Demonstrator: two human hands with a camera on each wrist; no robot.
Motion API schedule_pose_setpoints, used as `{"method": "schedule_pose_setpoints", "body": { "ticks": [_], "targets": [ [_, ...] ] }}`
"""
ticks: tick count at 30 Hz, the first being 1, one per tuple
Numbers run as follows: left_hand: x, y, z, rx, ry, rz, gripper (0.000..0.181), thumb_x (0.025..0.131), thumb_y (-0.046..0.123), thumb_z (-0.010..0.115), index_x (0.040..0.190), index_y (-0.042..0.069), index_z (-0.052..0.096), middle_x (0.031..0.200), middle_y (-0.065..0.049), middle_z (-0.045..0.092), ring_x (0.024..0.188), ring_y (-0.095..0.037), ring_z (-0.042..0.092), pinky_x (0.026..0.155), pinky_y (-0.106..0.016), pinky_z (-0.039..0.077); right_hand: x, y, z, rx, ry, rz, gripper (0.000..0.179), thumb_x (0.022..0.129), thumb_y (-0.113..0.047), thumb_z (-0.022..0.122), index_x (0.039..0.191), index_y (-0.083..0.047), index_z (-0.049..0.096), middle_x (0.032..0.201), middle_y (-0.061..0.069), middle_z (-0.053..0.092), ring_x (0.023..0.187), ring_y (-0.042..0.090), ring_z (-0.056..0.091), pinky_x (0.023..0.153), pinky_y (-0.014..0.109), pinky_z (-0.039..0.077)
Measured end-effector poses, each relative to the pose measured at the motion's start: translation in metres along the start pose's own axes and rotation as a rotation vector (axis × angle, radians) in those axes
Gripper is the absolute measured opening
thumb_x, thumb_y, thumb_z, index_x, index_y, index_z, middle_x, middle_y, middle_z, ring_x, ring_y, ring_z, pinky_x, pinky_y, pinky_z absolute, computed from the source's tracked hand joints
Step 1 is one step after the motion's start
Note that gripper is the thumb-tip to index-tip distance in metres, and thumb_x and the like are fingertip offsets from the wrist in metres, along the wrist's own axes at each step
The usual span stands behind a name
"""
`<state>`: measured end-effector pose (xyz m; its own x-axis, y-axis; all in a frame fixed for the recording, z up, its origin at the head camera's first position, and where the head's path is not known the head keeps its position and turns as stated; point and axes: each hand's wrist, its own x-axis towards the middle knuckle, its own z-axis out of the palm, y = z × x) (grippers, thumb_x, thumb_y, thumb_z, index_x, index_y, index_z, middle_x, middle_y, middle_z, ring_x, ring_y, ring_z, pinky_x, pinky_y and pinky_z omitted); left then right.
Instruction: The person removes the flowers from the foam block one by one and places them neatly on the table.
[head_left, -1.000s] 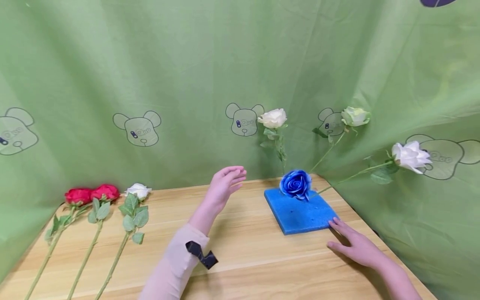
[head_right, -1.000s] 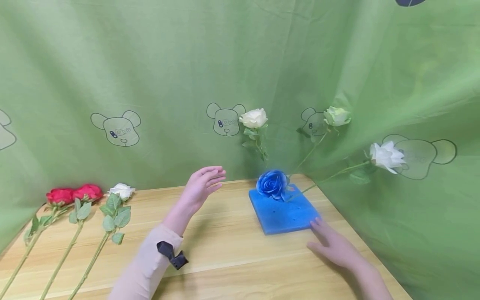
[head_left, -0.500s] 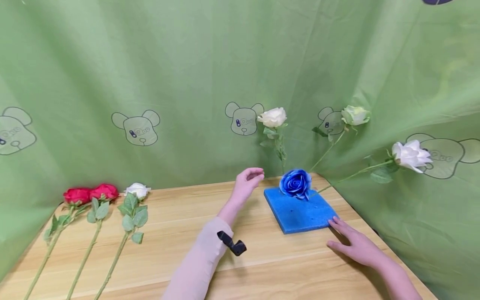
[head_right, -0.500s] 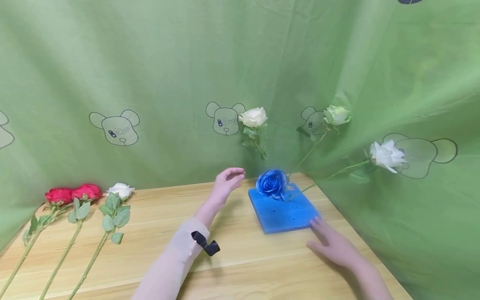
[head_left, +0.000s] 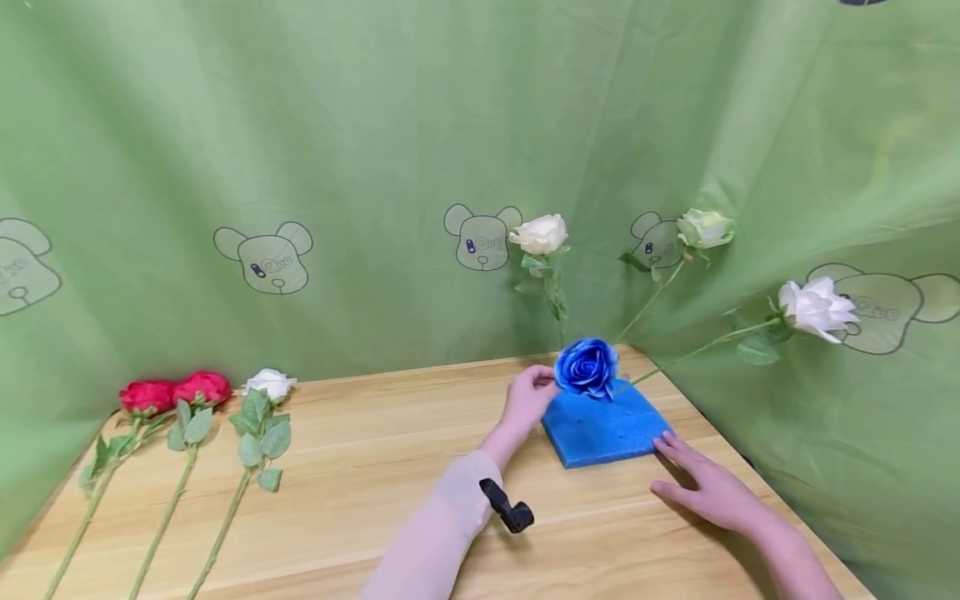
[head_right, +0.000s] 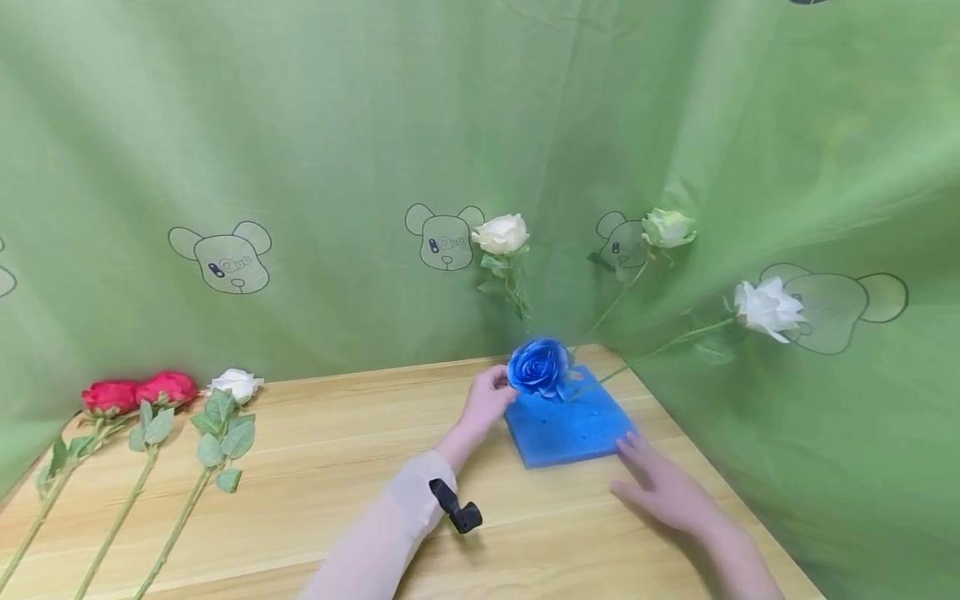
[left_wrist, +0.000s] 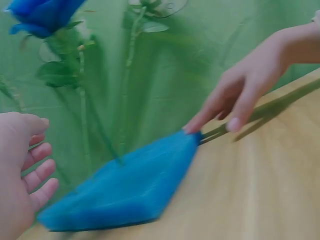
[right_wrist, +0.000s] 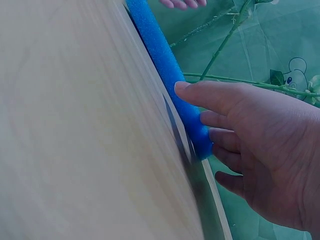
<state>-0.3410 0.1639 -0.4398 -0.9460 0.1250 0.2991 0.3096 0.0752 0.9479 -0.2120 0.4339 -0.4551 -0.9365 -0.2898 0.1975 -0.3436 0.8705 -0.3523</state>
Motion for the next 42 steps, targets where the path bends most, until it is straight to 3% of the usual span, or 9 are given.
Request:
{"method": "schedule_pose_setpoints", "body": {
  "ticks": [5, 10, 15, 19, 23, 29, 33, 36, 42],
  "targets": [
    [-0.012, 0.004, 0.028, 0.076, -0.008, 0.026, 0.01, 0.083, 0.012, 0.071, 0.087, 0.002, 0.07, 0.082, -0.008, 0.072, 0.071, -0.001, 0.057, 0.067, -0.013, 0.049, 0.0, 0.001, -0.001, -0.005, -0.012, 0.009, 0.072, 0.087, -0.038, 0.07, 0.141, 0.002, 0.047, 0.148, 0.031, 0.039, 0.131, 0.055, 0.039, 0.1, 0.068, 0.038],
    [-0.022, 0.011, 0.055, 0.132, -0.004, -0.048, 0.02, 0.082, 0.025, 0.073, 0.071, 0.011, 0.063, 0.067, 0.006, 0.061, 0.063, 0.003, 0.049, 0.061, -0.012, 0.043, 0.001, 0.0, -0.001, -0.005, -0.019, 0.018, 0.072, 0.087, -0.039, 0.069, 0.142, 0.002, 0.046, 0.148, 0.031, 0.038, 0.131, 0.055, 0.038, 0.1, 0.068, 0.038],
    [-0.033, 0.014, 0.08, 0.114, -0.017, -0.079, 0.013, 0.086, 0.028, 0.073, 0.086, 0.016, 0.074, 0.083, 0.003, 0.074, 0.074, 0.003, 0.064, 0.071, -0.01, 0.05, -0.001, 0.001, -0.002, 0.002, -0.011, 0.018, 0.071, 0.088, -0.039, 0.069, 0.141, 0.002, 0.046, 0.148, 0.031, 0.038, 0.131, 0.055, 0.038, 0.1, 0.069, 0.038],
    [-0.037, 0.014, 0.097, 0.054, 0.009, -0.086, 0.012, 0.088, 0.027, 0.072, 0.094, 0.016, 0.075, 0.092, 0.002, 0.076, 0.084, -0.001, 0.068, 0.077, -0.011, 0.053, -0.002, 0.003, -0.002, 0.006, -0.005, 0.02, 0.071, 0.088, -0.039, 0.069, 0.141, 0.002, 0.047, 0.148, 0.031, 0.038, 0.132, 0.055, 0.038, 0.101, 0.069, 0.038],
    [-0.038, 0.011, 0.114, -0.022, 0.099, -0.089, 0.017, 0.089, 0.027, 0.071, 0.099, 0.014, 0.074, 0.096, 0.0, 0.076, 0.089, -0.007, 0.07, 0.08, -0.015, 0.055, -0.003, 0.004, -0.001, 0.006, -0.002, 0.027, 0.071, 0.088, -0.04, 0.068, 0.142, 0.002, 0.046, 0.148, 0.031, 0.038, 0.132, 0.054, 0.038, 0.102, 0.068, 0.037],
    [-0.043, 0.012, 0.136, -0.122, 0.284, -0.022, 0.024, 0.092, 0.019, 0.067, 0.108, 0.001, 0.068, 0.104, -0.017, 0.073, 0.096, -0.024, 0.07, 0.085, -0.029, 0.058, -0.003, 0.0, -0.001, 0.002, -0.008, 0.03, 0.072, 0.089, -0.041, 0.067, 0.142, 0.002, 0.045, 0.149, 0.031, 0.037, 0.132, 0.054, 0.038, 0.104, 0.067, 0.037],
    [-0.043, 0.013, 0.149, -0.172, 0.404, -0.075, 0.031, 0.092, 0.018, 0.066, 0.114, -0.004, 0.064, 0.11, -0.02, 0.07, 0.103, -0.032, 0.067, 0.09, -0.04, 0.057, -0.002, -0.005, -0.003, -0.004, -0.006, 0.029, 0.071, 0.088, -0.04, 0.068, 0.141, 0.002, 0.046, 0.148, 0.031, 0.038, 0.131, 0.054, 0.04, 0.103, 0.067, 0.038],
    [-0.042, 0.013, 0.156, -0.183, 0.48, -0.105, 0.034, 0.092, 0.019, 0.066, 0.117, -0.004, 0.063, 0.114, -0.019, 0.069, 0.107, -0.033, 0.065, 0.093, -0.045, 0.055, -0.002, -0.006, -0.004, -0.001, -0.007, 0.027, 0.071, 0.088, -0.039, 0.068, 0.141, 0.002, 0.046, 0.149, 0.03, 0.038, 0.131, 0.054, 0.04, 0.103, 0.067, 0.039],
    [-0.035, 0.016, 0.167, -0.131, 0.584, -0.098, 0.026, 0.091, 0.018, 0.067, 0.111, 0.002, 0.062, 0.11, -0.016, 0.069, 0.104, -0.03, 0.065, 0.091, -0.044, 0.054, -0.003, -0.003, -0.004, 0.006, 0.007, 0.018, 0.07, 0.088, -0.038, 0.069, 0.141, 0.002, 0.047, 0.148, 0.031, 0.039, 0.131, 0.054, 0.041, 0.102, 0.067, 0.039]
  ]
}}
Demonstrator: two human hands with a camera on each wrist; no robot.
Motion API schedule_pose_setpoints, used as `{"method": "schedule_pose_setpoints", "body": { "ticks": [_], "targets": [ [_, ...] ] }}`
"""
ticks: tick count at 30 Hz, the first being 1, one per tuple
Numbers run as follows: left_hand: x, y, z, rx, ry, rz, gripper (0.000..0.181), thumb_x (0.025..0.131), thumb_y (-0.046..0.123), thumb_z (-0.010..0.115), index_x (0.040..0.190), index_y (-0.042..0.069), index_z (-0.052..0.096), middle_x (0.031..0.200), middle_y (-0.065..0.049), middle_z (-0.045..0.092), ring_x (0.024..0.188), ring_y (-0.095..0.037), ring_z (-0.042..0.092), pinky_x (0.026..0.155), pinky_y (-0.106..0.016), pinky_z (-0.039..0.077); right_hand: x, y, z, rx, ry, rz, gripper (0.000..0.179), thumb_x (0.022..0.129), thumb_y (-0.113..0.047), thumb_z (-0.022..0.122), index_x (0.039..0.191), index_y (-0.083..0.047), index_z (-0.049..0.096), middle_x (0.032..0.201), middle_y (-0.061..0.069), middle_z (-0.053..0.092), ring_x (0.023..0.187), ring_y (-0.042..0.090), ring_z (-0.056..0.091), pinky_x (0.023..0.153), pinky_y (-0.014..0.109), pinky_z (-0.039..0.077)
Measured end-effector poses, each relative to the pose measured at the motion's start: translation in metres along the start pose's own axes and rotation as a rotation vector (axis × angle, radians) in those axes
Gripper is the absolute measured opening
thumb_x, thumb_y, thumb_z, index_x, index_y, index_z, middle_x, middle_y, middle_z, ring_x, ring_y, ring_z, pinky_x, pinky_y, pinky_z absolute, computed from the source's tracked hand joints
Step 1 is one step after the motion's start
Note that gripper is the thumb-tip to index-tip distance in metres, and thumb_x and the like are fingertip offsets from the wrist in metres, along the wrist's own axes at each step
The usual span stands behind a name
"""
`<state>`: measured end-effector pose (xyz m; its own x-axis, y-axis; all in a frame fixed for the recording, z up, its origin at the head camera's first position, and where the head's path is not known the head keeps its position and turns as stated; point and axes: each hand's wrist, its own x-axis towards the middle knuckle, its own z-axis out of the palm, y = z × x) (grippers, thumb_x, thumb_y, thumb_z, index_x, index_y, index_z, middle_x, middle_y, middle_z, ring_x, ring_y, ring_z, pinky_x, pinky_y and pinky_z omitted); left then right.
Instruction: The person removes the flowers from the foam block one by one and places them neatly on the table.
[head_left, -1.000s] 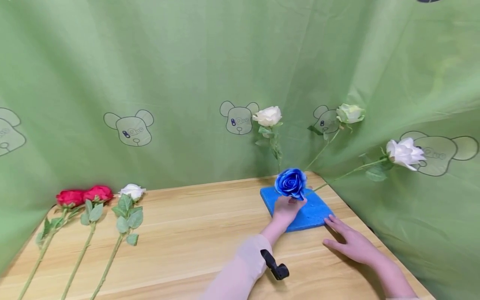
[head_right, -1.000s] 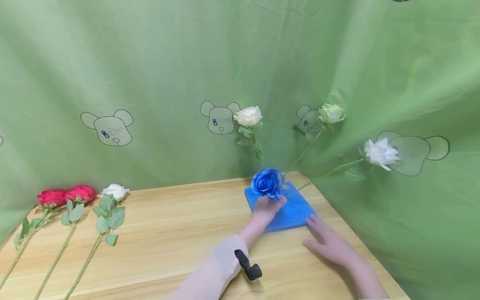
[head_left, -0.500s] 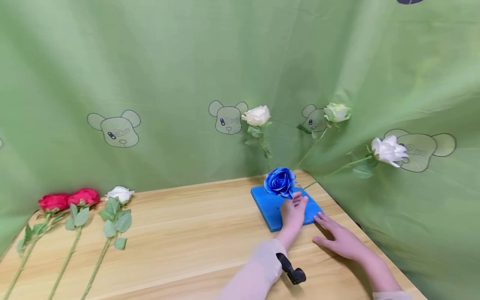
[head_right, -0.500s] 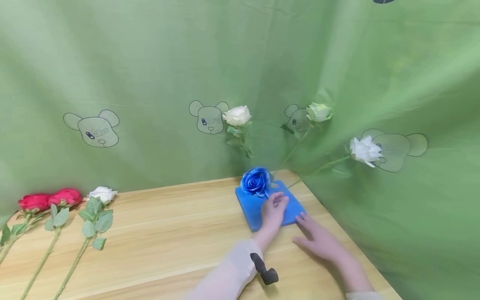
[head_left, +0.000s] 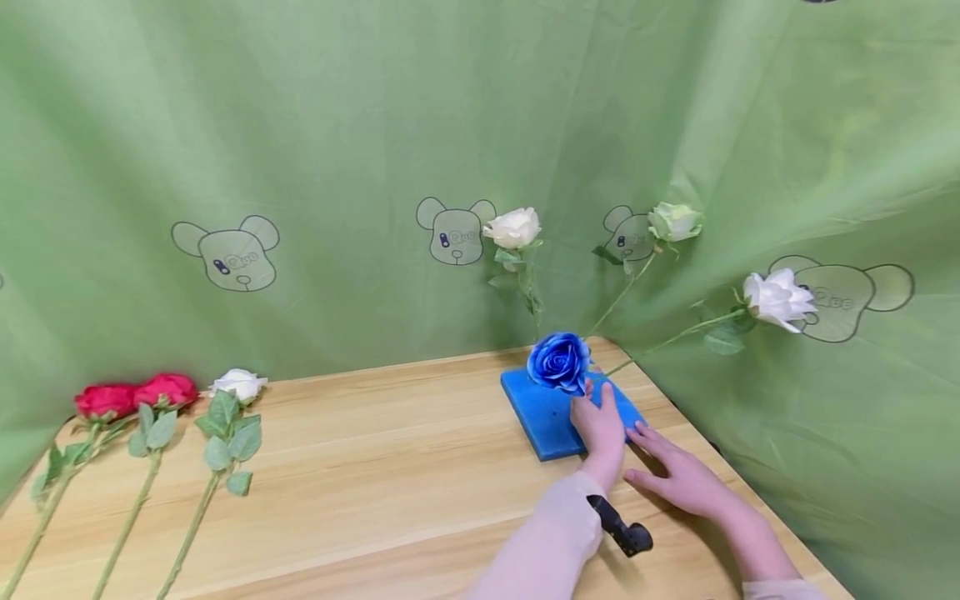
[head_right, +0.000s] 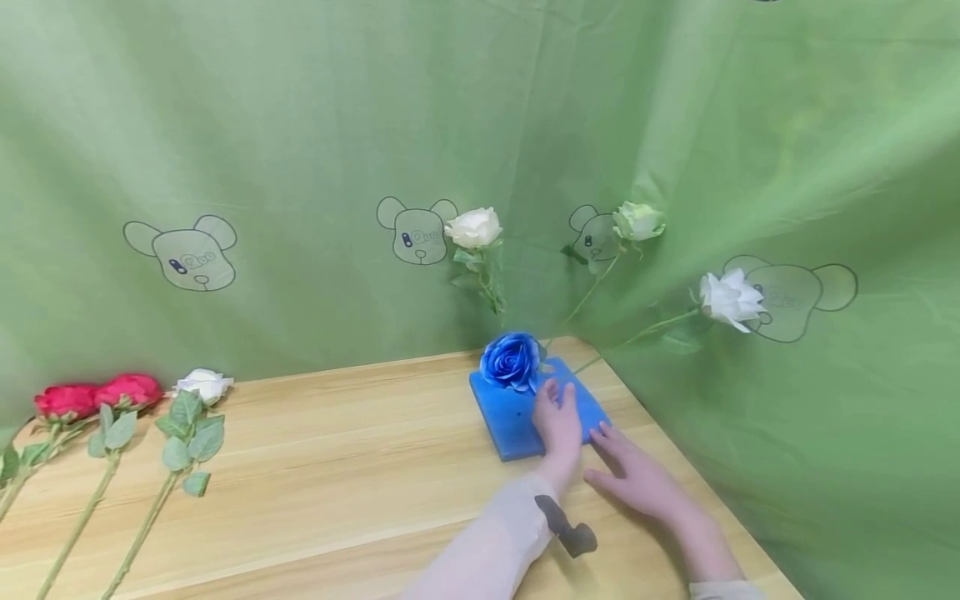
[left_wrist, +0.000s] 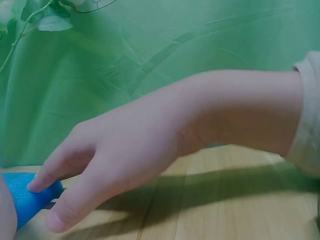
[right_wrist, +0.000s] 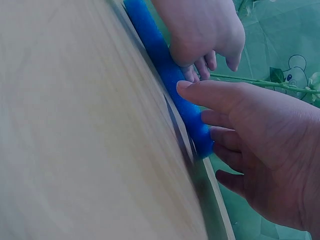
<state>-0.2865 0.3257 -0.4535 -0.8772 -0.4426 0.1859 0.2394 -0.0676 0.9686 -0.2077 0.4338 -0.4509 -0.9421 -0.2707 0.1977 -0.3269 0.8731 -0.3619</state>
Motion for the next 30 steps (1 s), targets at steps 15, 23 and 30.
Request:
{"method": "schedule_pose_setpoints", "body": {
  "ticks": [15, 23, 30],
  "targets": [
    [0.01, -0.012, 0.01, 0.088, 0.11, 0.025, 0.029, 0.091, 0.016, 0.068, 0.118, 0.006, 0.067, 0.115, -0.013, 0.068, 0.102, -0.027, 0.066, 0.086, -0.038, 0.056, -0.001, 0.001, 0.0, 0.006, 0.0, -0.008, 0.069, 0.088, -0.038, 0.069, 0.14, 0.003, 0.047, 0.148, 0.031, 0.039, 0.13, 0.054, 0.041, 0.102, 0.067, 0.04],
    [0.021, -0.016, 0.008, 0.099, 0.041, 0.058, 0.03, 0.093, 0.016, 0.065, 0.121, 0.006, 0.067, 0.127, -0.016, 0.065, 0.12, -0.034, 0.059, 0.101, -0.048, 0.048, -0.002, 0.004, 0.003, 0.003, 0.004, 0.0, 0.069, 0.089, -0.037, 0.068, 0.142, 0.002, 0.046, 0.149, 0.03, 0.038, 0.132, 0.053, 0.04, 0.103, 0.066, 0.039],
    [0.026, -0.02, 0.005, 0.085, -0.074, 0.119, 0.033, 0.095, 0.014, 0.061, 0.126, 0.003, 0.064, 0.134, -0.019, 0.06, 0.122, -0.039, 0.055, 0.098, -0.05, 0.05, -0.003, 0.003, 0.0, 0.006, -0.001, 0.007, 0.069, 0.09, -0.039, 0.067, 0.142, 0.001, 0.046, 0.149, 0.029, 0.038, 0.132, 0.052, 0.04, 0.104, 0.066, 0.039]
  ]
}}
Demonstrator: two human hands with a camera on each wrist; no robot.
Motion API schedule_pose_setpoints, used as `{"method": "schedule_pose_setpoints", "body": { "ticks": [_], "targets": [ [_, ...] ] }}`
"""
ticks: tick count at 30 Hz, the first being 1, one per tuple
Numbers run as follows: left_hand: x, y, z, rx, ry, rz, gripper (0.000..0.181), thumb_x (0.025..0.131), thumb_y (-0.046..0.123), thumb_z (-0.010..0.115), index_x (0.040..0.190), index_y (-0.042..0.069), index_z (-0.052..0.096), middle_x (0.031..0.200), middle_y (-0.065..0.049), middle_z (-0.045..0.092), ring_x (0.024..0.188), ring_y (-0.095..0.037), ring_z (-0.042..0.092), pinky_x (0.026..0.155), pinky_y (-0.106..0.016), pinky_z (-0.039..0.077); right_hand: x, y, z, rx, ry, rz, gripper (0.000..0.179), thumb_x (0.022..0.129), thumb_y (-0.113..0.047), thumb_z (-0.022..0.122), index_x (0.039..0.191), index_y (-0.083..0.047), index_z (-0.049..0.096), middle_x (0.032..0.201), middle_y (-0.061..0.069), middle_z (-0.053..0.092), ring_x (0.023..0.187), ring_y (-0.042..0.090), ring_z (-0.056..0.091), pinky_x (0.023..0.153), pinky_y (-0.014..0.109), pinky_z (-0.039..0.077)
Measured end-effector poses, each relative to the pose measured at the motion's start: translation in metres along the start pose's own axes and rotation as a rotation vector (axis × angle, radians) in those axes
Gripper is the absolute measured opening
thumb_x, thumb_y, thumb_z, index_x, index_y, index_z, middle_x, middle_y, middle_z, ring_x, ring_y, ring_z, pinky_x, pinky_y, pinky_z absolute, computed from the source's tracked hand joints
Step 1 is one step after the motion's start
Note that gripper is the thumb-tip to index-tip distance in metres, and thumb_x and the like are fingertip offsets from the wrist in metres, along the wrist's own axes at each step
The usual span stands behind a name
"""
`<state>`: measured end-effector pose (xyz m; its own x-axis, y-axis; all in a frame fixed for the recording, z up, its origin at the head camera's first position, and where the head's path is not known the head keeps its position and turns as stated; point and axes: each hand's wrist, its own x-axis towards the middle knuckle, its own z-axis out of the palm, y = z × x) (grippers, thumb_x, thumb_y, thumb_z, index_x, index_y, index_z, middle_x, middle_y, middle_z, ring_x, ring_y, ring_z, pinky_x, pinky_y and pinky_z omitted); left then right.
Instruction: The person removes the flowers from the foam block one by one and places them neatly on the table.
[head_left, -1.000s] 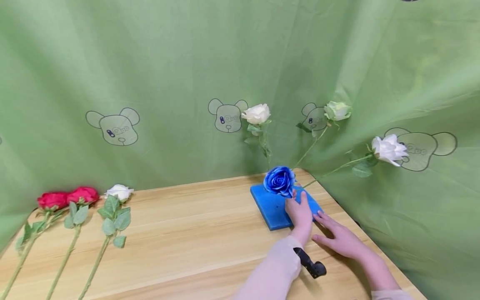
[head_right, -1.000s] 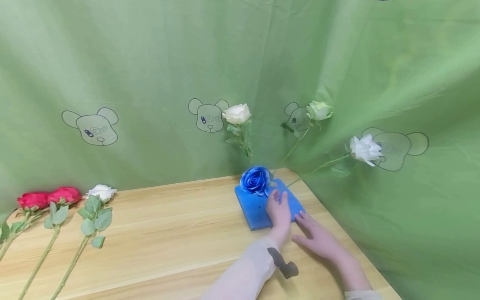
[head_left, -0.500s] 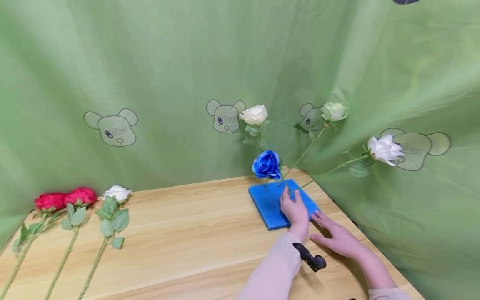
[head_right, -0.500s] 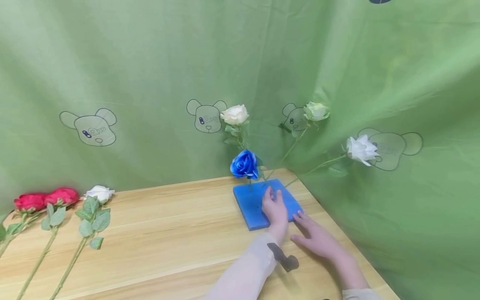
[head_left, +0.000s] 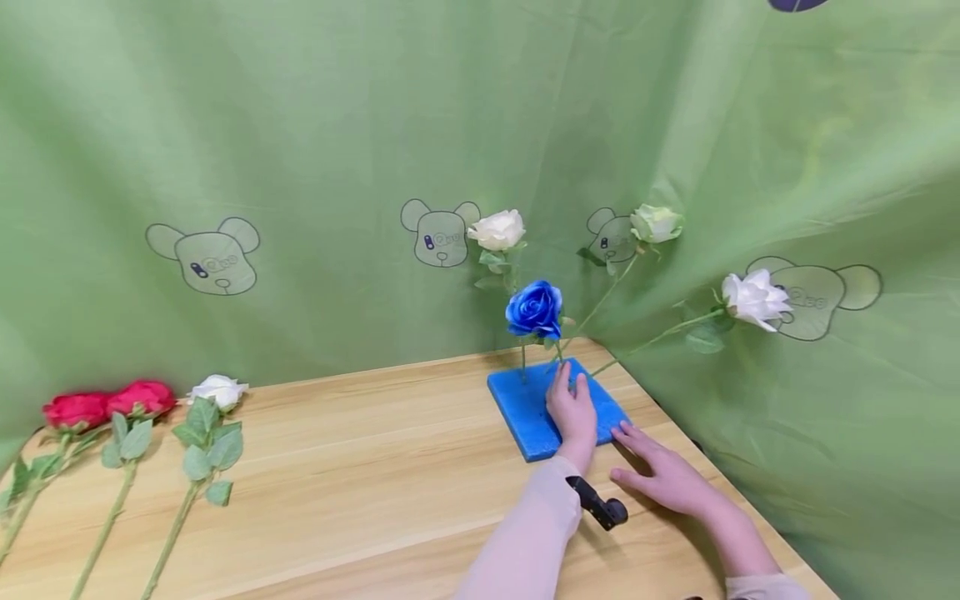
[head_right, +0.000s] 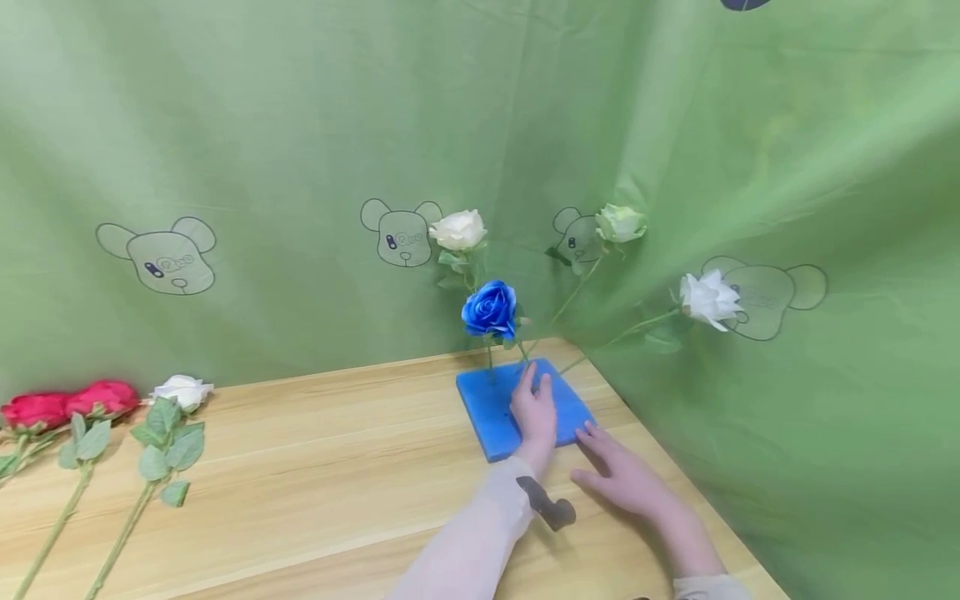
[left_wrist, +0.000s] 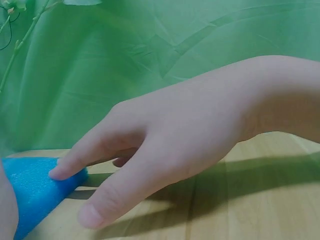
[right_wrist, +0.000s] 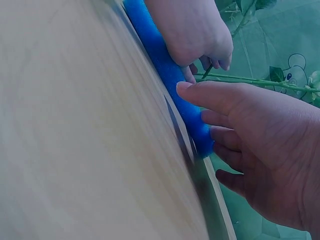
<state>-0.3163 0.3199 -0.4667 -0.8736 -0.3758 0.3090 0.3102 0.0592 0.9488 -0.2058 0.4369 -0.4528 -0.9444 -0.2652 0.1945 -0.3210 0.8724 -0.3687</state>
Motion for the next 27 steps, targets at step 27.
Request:
{"method": "schedule_pose_setpoints", "body": {
  "ticks": [27],
  "targets": [
    [0.034, -0.008, -0.009, 0.1, -0.173, 0.094, 0.024, 0.092, 0.01, 0.065, 0.115, 0.013, 0.07, 0.11, -0.008, 0.072, 0.103, -0.022, 0.067, 0.086, -0.035, 0.057, -0.002, 0.002, 0.004, -0.013, 0.021, -0.002, 0.069, 0.09, -0.04, 0.067, 0.142, -0.001, 0.046, 0.15, 0.027, 0.039, 0.134, 0.05, 0.04, 0.106, 0.064, 0.038]
  ]
}}
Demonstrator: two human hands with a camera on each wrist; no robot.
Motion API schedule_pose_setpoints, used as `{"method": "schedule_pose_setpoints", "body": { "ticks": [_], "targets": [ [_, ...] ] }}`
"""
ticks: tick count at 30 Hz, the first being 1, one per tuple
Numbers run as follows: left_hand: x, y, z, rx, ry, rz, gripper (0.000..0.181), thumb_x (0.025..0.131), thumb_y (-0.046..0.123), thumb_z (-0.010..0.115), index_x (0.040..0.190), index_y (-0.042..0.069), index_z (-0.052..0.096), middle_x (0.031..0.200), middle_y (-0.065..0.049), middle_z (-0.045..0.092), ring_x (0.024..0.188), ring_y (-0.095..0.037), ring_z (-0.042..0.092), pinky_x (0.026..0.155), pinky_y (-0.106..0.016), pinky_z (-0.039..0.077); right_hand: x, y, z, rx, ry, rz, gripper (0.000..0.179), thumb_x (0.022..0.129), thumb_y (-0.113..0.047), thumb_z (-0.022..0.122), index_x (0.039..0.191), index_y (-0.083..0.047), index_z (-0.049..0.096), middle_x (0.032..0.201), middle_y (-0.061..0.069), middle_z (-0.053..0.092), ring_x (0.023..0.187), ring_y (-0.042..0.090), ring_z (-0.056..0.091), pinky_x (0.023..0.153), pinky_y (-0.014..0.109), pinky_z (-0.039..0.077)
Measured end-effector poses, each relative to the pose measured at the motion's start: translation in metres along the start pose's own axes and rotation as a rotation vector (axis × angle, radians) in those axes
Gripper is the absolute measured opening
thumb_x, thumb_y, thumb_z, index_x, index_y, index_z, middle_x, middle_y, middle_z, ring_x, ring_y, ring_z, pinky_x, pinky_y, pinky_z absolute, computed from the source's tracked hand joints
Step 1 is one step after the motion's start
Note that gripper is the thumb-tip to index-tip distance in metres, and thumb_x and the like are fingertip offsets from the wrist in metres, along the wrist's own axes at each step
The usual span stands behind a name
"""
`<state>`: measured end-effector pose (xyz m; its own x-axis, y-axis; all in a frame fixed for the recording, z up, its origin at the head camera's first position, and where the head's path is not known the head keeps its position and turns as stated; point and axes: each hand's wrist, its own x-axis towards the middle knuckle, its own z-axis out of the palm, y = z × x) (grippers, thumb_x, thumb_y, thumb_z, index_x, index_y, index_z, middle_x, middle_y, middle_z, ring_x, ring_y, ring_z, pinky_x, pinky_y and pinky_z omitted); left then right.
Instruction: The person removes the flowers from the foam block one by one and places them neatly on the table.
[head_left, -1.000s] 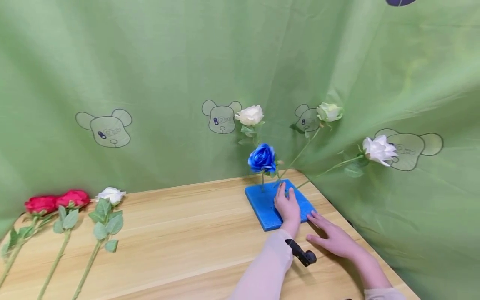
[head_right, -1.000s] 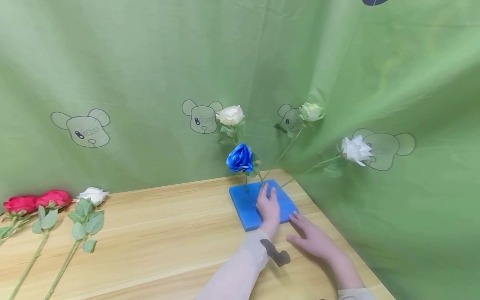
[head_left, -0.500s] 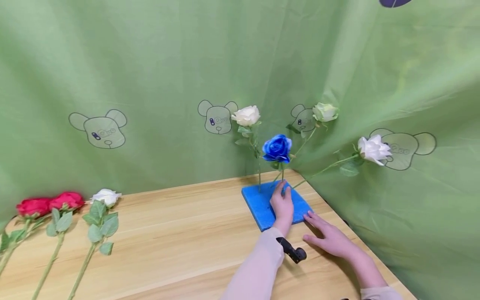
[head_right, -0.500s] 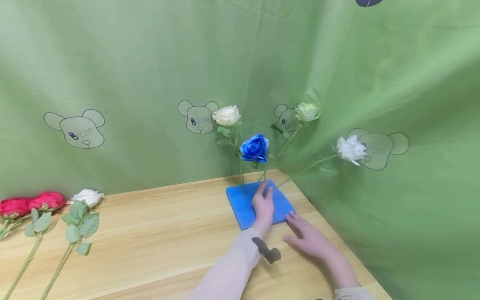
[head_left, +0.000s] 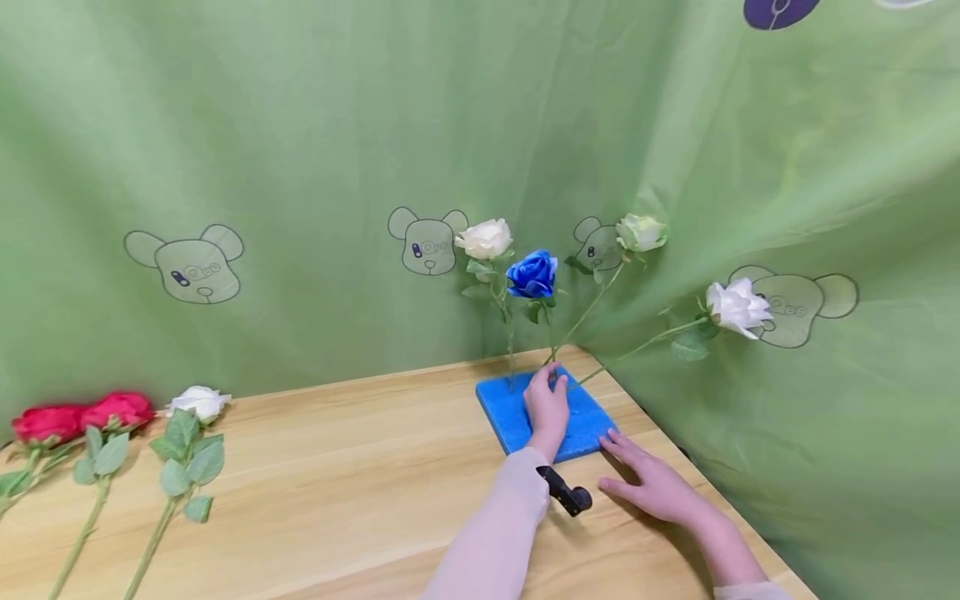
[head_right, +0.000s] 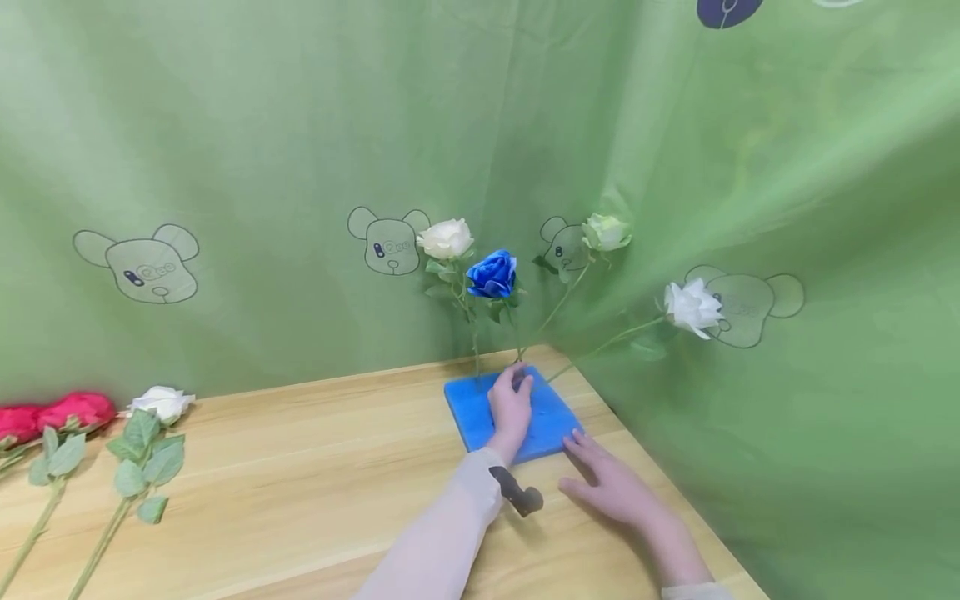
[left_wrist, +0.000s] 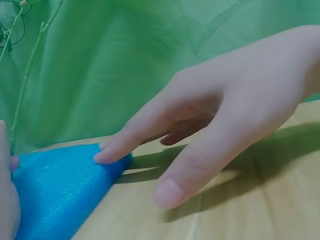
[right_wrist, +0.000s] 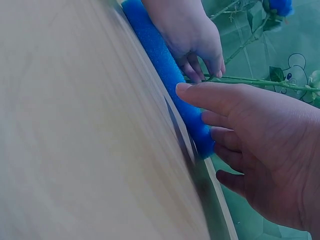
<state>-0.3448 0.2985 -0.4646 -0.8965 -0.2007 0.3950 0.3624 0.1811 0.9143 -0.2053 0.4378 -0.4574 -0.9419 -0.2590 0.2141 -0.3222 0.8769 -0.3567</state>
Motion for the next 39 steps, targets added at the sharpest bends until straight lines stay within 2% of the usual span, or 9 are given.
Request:
{"method": "schedule_pose_setpoints", "body": {
  "ticks": [5, 11, 14, 19, 23, 31, 39],
  "targets": [
    [0.007, -0.003, -0.003, 0.035, -0.035, 0.046, 0.026, 0.092, 0.011, 0.066, 0.118, 0.013, 0.069, 0.111, -0.007, 0.073, 0.103, -0.022, 0.068, 0.087, -0.036, 0.057, 0.0, -0.004, -0.002, -0.001, 0.002, 0.0, 0.068, 0.09, -0.039, 0.067, 0.142, 0.0, 0.047, 0.15, 0.027, 0.039, 0.133, 0.05, 0.041, 0.105, 0.064, 0.04],
    [0.017, -0.005, -0.002, -0.07, -0.05, 0.042, 0.02, 0.091, 0.006, 0.066, 0.111, 0.006, 0.071, 0.107, -0.01, 0.074, 0.099, -0.023, 0.071, 0.083, -0.031, 0.06, 0.001, -0.004, -0.003, -0.005, 0.005, -0.001, 0.069, 0.09, -0.04, 0.067, 0.142, -0.001, 0.046, 0.15, 0.026, 0.038, 0.134, 0.05, 0.041, 0.106, 0.064, 0.039],
    [0.02, -0.005, 0.0, -0.092, -0.048, 0.026, 0.014, 0.092, 0.007, 0.065, 0.104, 0.005, 0.07, 0.102, -0.01, 0.074, 0.093, -0.021, 0.072, 0.078, -0.027, 0.059, 0.0, -0.005, -0.005, -0.002, 0.002, 0.009, 0.069, 0.09, -0.04, 0.067, 0.143, -0.001, 0.046, 0.151, 0.026, 0.038, 0.134, 0.05, 0.04, 0.106, 0.064, 0.039],
    [0.022, -0.004, 0.005, -0.075, -0.019, 0.02, 0.006, 0.092, 0.009, 0.065, 0.096, 0.005, 0.068, 0.09, -0.007, 0.073, 0.081, -0.017, 0.069, 0.068, -0.023, 0.056, -0.003, -0.006, -0.007, 0.0, -0.001, 0.02, 0.069, 0.09, -0.04, 0.067, 0.143, -0.001, 0.046, 0.151, 0.026, 0.038, 0.134, 0.05, 0.04, 0.106, 0.064, 0.038],
    [0.023, -0.007, 0.006, -0.077, 0.004, 0.024, 0.006, 0.091, 0.008, 0.067, 0.095, 0.004, 0.068, 0.088, -0.008, 0.074, 0.079, -0.016, 0.07, 0.067, -0.022, 0.056, -0.004, -0.005, -0.006, -0.003, -0.005, 0.02, 0.069, 0.09, -0.04, 0.067, 0.142, -0.001, 0.046, 0.151, 0.026, 0.038, 0.134, 0.05, 0.04, 0.106, 0.064, 0.039],
    [0.023, -0.01, 0.002, -0.029, -0.012, 0.098, 0.014, 0.092, 0.008, 0.066, 0.103, 0.004, 0.074, 0.095, -0.008, 0.076, 0.083, -0.018, 0.072, 0.069, -0.023, 0.058, -0.004, -0.004, -0.002, -0.016, 0.0, 0.014, 0.068, 0.09, -0.04, 0.067, 0.142, -0.001, 0.047, 0.15, 0.026, 0.039, 0.134, 0.049, 0.041, 0.106, 0.063, 0.039],
    [0.022, -0.008, -0.002, -0.001, -0.026, 0.193, 0.018, 0.096, 0.01, 0.061, 0.106, 0.001, 0.072, 0.102, -0.01, 0.075, 0.092, -0.022, 0.071, 0.077, -0.031, 0.06, -0.003, -0.005, -0.001, -0.017, -0.005, 0.019, 0.069, 0.09, -0.042, 0.066, 0.142, -0.002, 0.047, 0.151, 0.025, 0.038, 0.134, 0.048, 0.041, 0.107, 0.063, 0.039]
  ]
}}
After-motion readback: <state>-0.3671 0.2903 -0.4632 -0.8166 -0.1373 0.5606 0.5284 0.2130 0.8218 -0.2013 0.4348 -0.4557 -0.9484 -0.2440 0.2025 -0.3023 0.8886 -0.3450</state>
